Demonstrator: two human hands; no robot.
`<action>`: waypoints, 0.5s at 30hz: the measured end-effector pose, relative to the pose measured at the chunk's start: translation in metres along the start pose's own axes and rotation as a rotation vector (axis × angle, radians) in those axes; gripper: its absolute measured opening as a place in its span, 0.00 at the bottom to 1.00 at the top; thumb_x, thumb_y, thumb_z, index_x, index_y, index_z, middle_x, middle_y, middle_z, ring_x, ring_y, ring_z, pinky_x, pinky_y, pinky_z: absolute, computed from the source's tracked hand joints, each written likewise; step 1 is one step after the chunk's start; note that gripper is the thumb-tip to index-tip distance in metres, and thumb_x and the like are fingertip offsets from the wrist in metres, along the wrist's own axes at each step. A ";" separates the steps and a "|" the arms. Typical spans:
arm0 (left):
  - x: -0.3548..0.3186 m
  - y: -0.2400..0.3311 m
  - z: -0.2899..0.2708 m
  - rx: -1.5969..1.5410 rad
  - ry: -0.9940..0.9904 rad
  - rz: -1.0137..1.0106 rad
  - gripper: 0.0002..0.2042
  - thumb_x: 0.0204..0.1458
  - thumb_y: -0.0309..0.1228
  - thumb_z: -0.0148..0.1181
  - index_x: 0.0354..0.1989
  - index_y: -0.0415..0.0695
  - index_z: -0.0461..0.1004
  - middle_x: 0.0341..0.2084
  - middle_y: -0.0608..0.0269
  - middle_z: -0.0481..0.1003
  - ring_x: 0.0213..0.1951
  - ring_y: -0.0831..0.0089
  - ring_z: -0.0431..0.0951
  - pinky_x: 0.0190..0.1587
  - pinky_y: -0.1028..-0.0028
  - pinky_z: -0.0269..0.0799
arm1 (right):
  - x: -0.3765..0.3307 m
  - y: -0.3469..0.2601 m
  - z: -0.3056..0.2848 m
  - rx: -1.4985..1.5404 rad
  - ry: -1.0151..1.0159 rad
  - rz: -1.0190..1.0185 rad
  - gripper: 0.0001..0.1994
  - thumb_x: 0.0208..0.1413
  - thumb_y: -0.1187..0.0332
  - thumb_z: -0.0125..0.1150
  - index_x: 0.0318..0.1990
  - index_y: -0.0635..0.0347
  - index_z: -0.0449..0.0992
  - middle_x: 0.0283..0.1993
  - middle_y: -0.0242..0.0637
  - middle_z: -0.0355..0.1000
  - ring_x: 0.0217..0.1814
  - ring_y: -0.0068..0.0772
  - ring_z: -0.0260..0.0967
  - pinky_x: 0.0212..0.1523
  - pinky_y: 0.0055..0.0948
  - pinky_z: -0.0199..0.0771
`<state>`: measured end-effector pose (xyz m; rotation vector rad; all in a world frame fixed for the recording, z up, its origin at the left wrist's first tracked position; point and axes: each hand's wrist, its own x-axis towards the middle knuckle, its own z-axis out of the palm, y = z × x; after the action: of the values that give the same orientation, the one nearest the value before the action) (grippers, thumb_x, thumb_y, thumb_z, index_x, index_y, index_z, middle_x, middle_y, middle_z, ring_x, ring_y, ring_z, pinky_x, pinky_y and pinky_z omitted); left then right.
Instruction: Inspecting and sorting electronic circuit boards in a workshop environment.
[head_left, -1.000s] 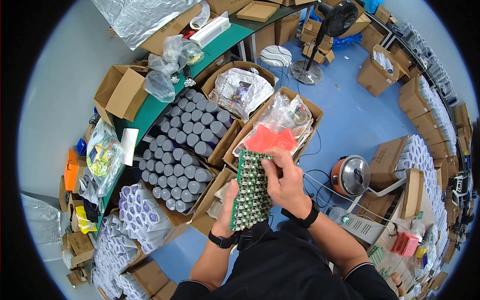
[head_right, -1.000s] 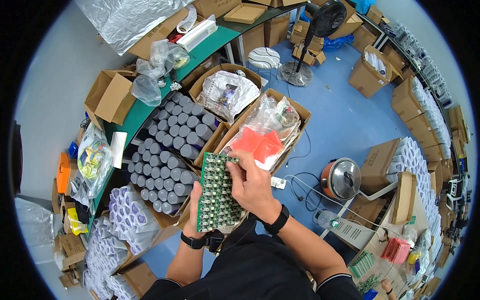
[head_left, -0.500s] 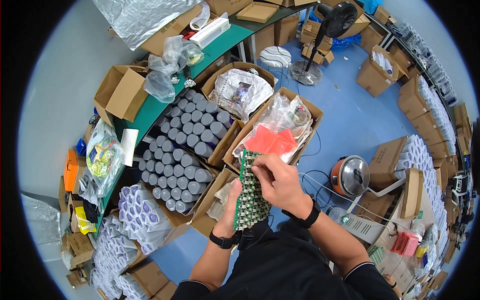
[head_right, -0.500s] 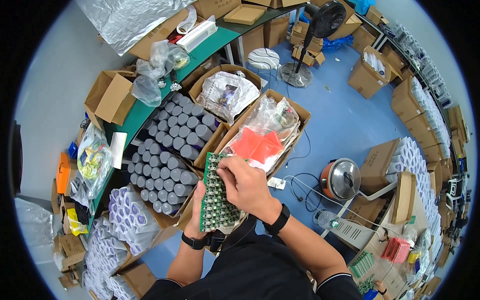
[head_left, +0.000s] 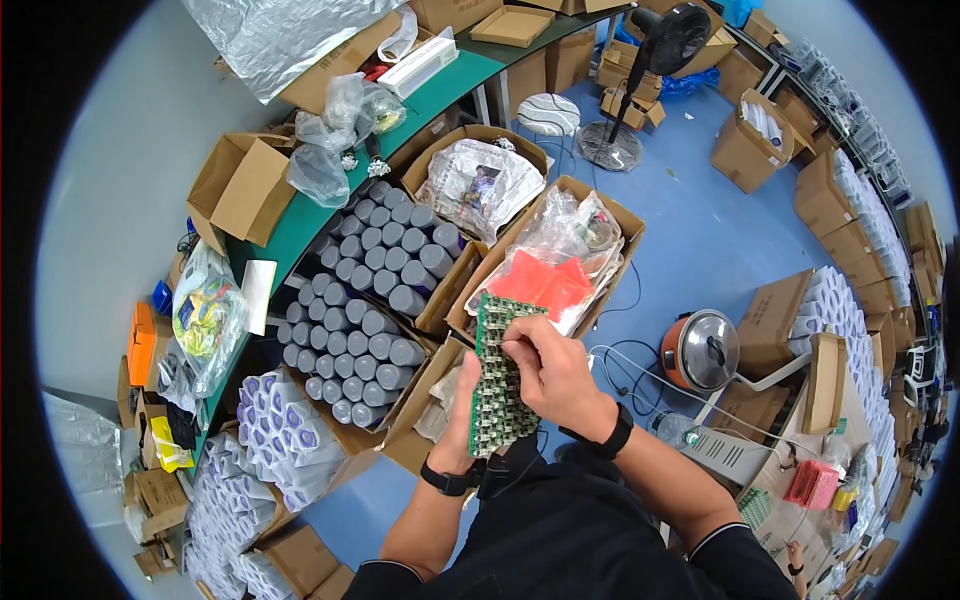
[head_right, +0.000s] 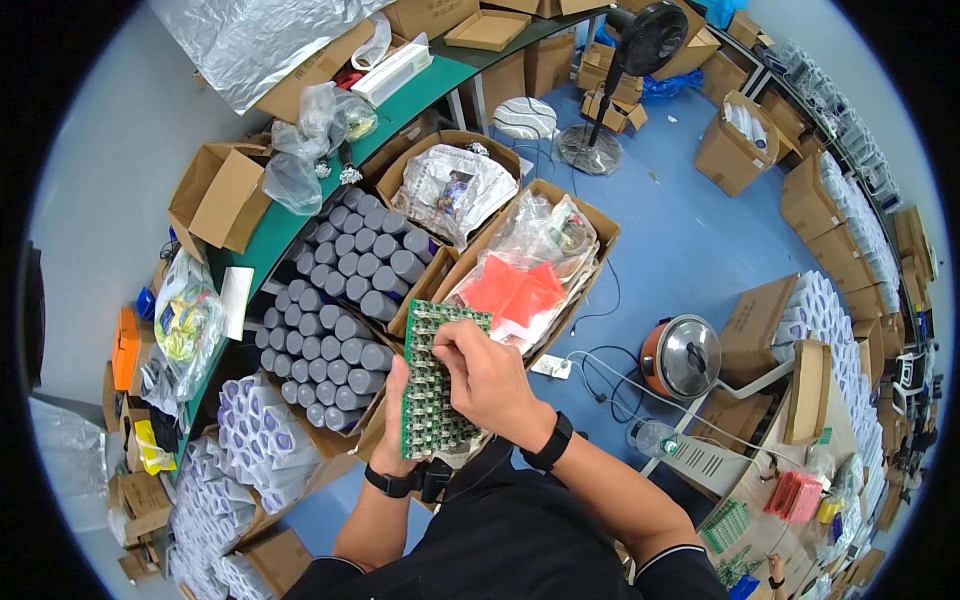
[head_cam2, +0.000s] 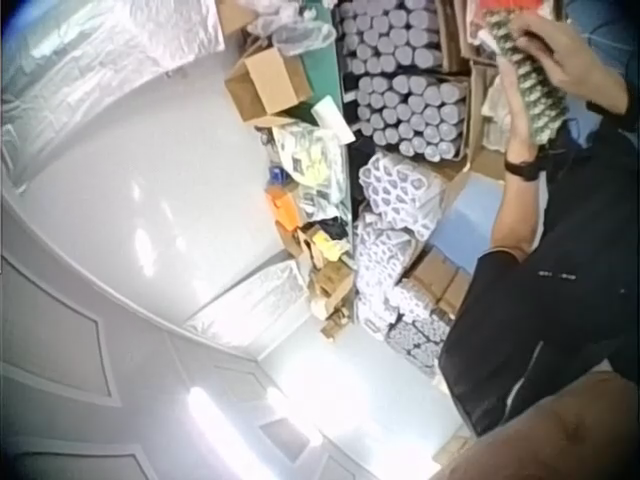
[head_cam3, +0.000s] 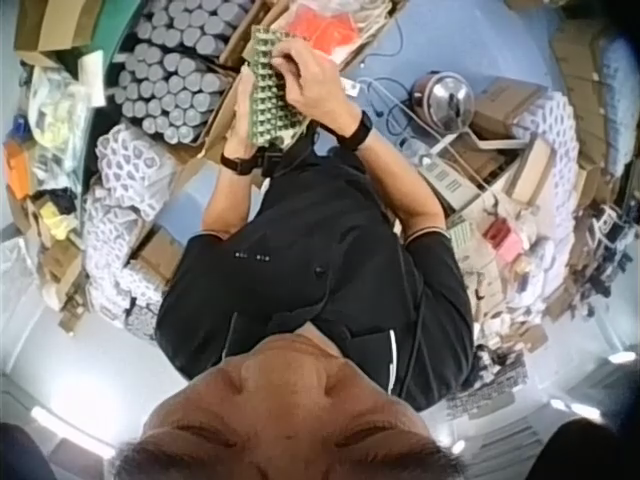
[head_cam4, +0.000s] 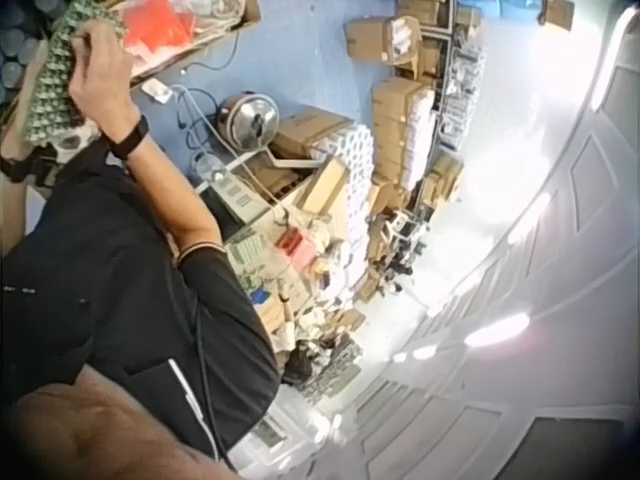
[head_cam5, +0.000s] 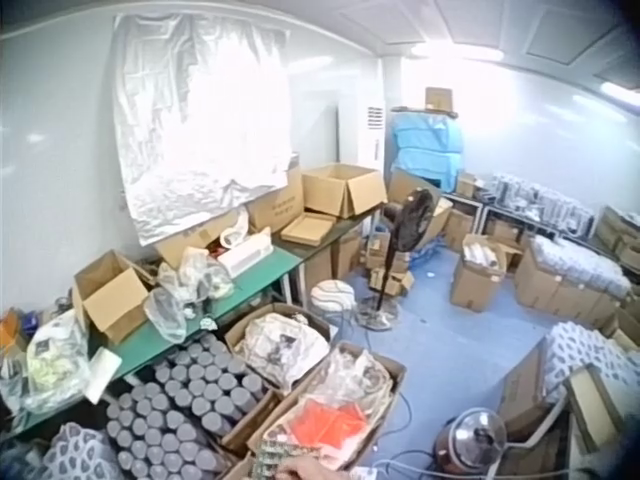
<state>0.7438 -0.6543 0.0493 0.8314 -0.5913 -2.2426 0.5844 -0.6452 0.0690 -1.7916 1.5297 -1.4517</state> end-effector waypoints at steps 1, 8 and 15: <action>0.000 0.002 0.004 0.002 -0.002 -0.001 0.37 0.71 0.64 0.40 0.70 0.41 0.67 0.60 0.55 0.76 0.59 0.65 0.80 0.63 0.63 0.77 | -0.005 -0.002 0.003 0.099 0.046 0.128 0.07 0.61 0.78 0.65 0.44 0.59 0.75 0.35 0.39 0.76 0.29 0.43 0.78 0.28 0.37 0.74; 0.006 0.004 0.006 -0.044 0.016 0.034 0.36 0.71 0.64 0.39 0.65 0.41 0.70 0.57 0.55 0.78 0.56 0.65 0.81 0.59 0.64 0.79 | 0.000 -0.005 0.002 -0.007 -0.075 -0.011 0.08 0.64 0.77 0.63 0.47 0.60 0.73 0.33 0.41 0.75 0.28 0.41 0.77 0.28 0.35 0.75; 0.008 0.010 0.011 -0.085 -0.024 0.043 0.37 0.71 0.64 0.37 0.67 0.40 0.68 0.57 0.55 0.77 0.56 0.65 0.81 0.59 0.64 0.79 | -0.008 -0.018 0.001 0.228 -0.003 0.274 0.09 0.60 0.78 0.66 0.46 0.59 0.74 0.39 0.40 0.76 0.32 0.50 0.78 0.28 0.39 0.75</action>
<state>0.7357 -0.6649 0.0593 0.7428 -0.5162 -2.2254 0.5955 -0.6326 0.0791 -1.3926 1.4737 -1.4219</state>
